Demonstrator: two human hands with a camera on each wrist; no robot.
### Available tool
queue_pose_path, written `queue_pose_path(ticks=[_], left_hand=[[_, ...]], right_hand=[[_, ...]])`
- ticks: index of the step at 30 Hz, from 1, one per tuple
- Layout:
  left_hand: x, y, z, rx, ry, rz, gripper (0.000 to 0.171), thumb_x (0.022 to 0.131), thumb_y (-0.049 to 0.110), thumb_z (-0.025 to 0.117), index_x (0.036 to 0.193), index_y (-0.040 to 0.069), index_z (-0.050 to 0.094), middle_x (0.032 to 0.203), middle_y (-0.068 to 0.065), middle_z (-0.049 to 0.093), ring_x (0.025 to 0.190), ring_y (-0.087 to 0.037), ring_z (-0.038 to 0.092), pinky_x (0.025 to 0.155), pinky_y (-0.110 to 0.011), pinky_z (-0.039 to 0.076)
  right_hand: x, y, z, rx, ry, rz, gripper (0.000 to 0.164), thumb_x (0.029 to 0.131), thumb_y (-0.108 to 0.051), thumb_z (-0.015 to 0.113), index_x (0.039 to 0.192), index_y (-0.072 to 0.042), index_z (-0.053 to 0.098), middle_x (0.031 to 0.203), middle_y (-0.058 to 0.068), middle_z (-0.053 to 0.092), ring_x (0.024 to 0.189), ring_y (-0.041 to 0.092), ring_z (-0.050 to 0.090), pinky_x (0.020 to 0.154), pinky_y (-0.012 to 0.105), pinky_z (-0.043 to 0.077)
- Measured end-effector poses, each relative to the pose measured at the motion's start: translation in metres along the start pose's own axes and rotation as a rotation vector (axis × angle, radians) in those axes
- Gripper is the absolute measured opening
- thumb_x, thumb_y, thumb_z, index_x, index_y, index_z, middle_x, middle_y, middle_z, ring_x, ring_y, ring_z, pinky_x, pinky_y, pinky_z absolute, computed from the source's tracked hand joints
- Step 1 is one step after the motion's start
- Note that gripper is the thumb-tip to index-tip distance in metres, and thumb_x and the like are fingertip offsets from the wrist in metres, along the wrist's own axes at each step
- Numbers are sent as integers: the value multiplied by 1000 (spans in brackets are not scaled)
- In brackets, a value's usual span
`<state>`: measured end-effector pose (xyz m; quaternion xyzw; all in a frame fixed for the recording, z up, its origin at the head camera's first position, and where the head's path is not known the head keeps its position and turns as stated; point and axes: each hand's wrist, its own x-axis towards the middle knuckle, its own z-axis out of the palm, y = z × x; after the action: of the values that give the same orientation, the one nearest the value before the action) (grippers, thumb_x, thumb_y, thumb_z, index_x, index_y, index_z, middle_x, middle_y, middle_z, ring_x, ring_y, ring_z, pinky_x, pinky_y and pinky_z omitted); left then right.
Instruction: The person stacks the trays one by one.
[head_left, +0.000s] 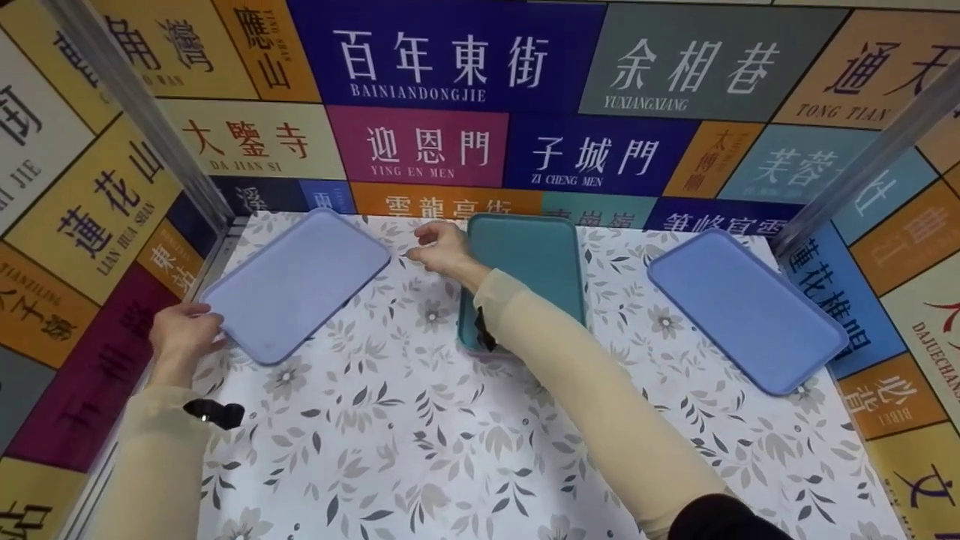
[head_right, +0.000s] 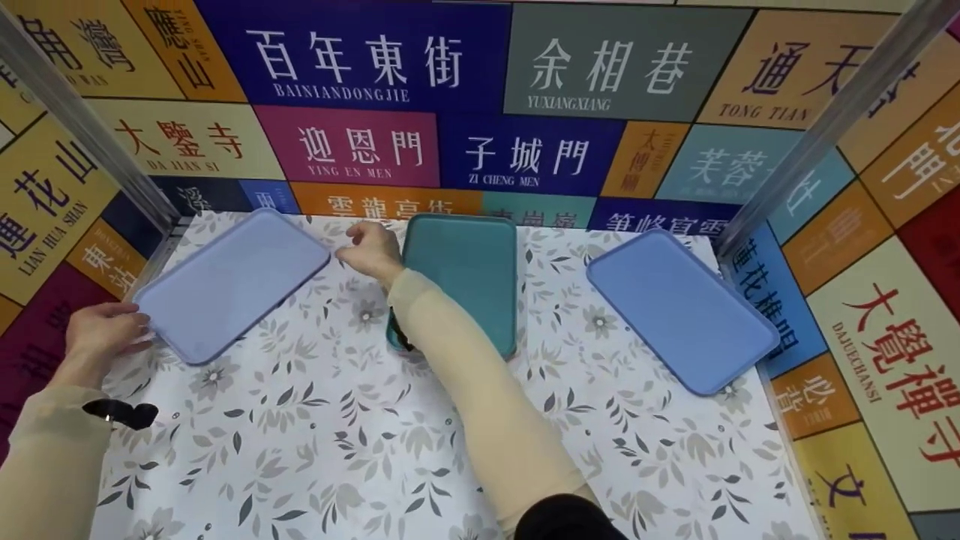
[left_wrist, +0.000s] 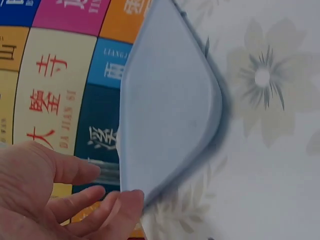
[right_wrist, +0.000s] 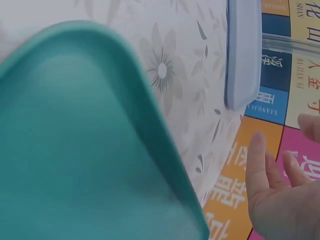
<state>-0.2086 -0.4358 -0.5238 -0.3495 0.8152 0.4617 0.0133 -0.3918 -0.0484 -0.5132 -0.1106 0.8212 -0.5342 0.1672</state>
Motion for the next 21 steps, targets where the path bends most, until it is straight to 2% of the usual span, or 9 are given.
queue_pose_path(ticks=[3,5,6,8,10,12,14,17,21], left_hand=[[4,-9,-7,7,26,-50,66,104,19,59,165,-5,49,165,-31,54,81,-6,75,80,-24,69],[6,-12,-10,3,33,-82,68,104,21,61,166,-4,49,160,-31,59,84,-8,75,80,-24,70],[7,-14,-11,7,34,-101,68,104,22,62,165,-4,50,153,-28,66,83,-8,75,80,-25,70],[9,-17,-14,-8,36,-137,68,103,22,65,164,-5,51,125,-21,80,78,-6,75,78,-25,70],[10,-20,-15,-35,30,-164,69,103,20,67,164,-6,50,97,-7,81,72,-4,73,76,-27,70],[11,-24,-14,-59,12,-185,73,102,20,67,167,-5,46,81,3,78,69,-6,76,74,-28,70],[11,-26,-11,-80,-2,-189,78,103,22,68,171,-1,40,87,2,79,71,-7,77,73,-29,70],[11,-28,-4,-90,-9,-183,82,104,25,69,176,9,35,120,-13,82,77,-9,79,73,-28,68],[15,-25,7,-173,-17,-156,77,104,14,67,175,10,39,149,-24,66,82,-7,77,79,-28,70]], right_hand=[[6,0,9,7,-42,-4,54,98,-14,82,149,-3,67,155,25,66,126,33,74,96,36,69],[10,-1,13,16,-66,1,57,99,-14,82,152,-4,65,158,24,64,132,34,72,101,37,68],[13,-2,15,22,-79,7,58,99,-14,82,153,-5,64,160,24,62,134,34,71,103,38,67],[17,-3,19,31,-114,17,61,100,-14,81,157,-5,61,165,24,58,138,36,69,108,40,66],[21,-3,24,34,-157,28,66,100,-14,80,161,-5,57,170,23,53,142,38,67,113,42,64],[25,-2,28,12,-198,33,70,101,-16,79,165,-5,53,174,22,48,148,38,63,117,44,61],[29,1,31,-15,-229,37,74,101,-19,79,168,-6,49,177,21,45,154,38,58,122,46,58],[35,4,36,-29,-247,44,78,101,-20,78,170,-5,46,179,17,44,162,36,50,128,47,53],[43,7,39,26,-253,70,80,100,-18,79,171,-5,45,179,16,44,165,37,46,130,50,51]])
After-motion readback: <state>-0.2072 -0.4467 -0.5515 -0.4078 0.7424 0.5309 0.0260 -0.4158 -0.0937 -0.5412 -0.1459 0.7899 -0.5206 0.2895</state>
